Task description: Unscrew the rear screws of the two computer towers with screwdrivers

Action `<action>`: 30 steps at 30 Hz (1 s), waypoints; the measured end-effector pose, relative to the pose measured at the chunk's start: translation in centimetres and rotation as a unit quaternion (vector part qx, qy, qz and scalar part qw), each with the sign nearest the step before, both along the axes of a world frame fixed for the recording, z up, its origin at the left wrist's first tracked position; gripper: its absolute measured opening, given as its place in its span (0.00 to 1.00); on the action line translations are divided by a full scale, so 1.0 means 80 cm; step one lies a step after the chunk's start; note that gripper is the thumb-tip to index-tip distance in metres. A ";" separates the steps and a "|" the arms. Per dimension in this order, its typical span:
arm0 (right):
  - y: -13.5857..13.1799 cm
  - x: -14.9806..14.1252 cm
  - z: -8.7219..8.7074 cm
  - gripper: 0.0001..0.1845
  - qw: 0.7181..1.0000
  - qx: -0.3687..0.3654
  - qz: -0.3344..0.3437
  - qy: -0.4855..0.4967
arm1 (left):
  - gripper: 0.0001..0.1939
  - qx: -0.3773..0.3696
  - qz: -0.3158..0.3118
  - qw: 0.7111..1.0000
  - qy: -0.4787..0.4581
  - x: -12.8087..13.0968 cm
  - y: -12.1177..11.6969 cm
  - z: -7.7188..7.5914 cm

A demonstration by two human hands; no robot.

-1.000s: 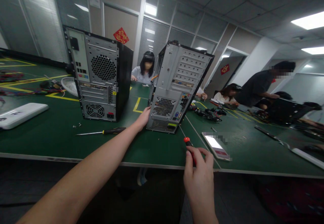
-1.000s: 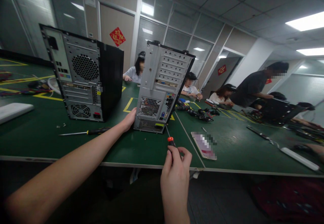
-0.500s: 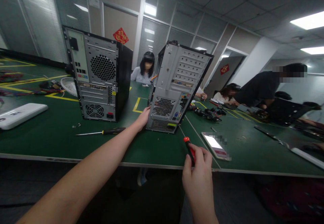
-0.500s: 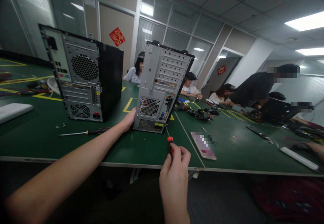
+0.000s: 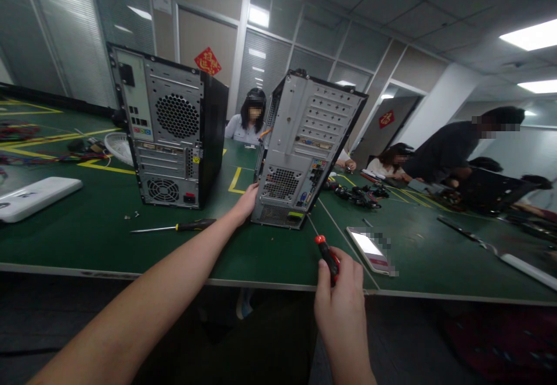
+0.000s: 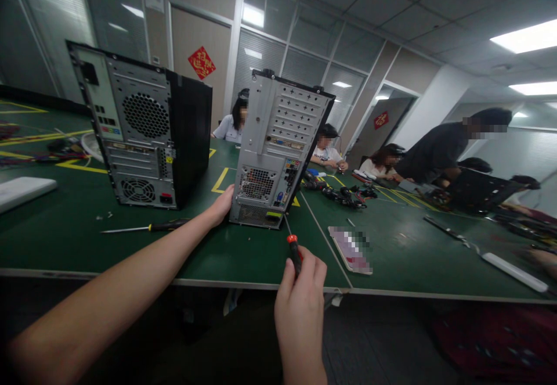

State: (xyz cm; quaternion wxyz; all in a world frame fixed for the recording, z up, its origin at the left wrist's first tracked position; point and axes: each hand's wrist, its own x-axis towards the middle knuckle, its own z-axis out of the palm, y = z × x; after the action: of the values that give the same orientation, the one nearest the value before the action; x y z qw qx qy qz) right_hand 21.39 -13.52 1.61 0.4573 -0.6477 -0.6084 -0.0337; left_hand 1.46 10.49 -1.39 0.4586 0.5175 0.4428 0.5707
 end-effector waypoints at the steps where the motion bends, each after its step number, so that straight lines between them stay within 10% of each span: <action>1: 0.000 0.000 0.000 0.20 1.000 0.000 0.000 0.002 | 0.27 0.000 -0.001 1.000 -0.002 0.000 -0.001 0.001; 30: -0.004 -0.002 0.000 0.17 1.000 -0.004 -0.013 0.006 | 0.27 0.002 -0.002 1.000 0.002 -0.001 -0.001 0.002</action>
State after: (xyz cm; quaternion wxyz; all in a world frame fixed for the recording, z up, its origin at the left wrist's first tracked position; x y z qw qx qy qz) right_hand 21.21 -13.80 1.65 0.4581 -0.6573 -0.5975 -0.0330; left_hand 1.39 10.44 -1.25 0.4582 0.5202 0.4417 0.5695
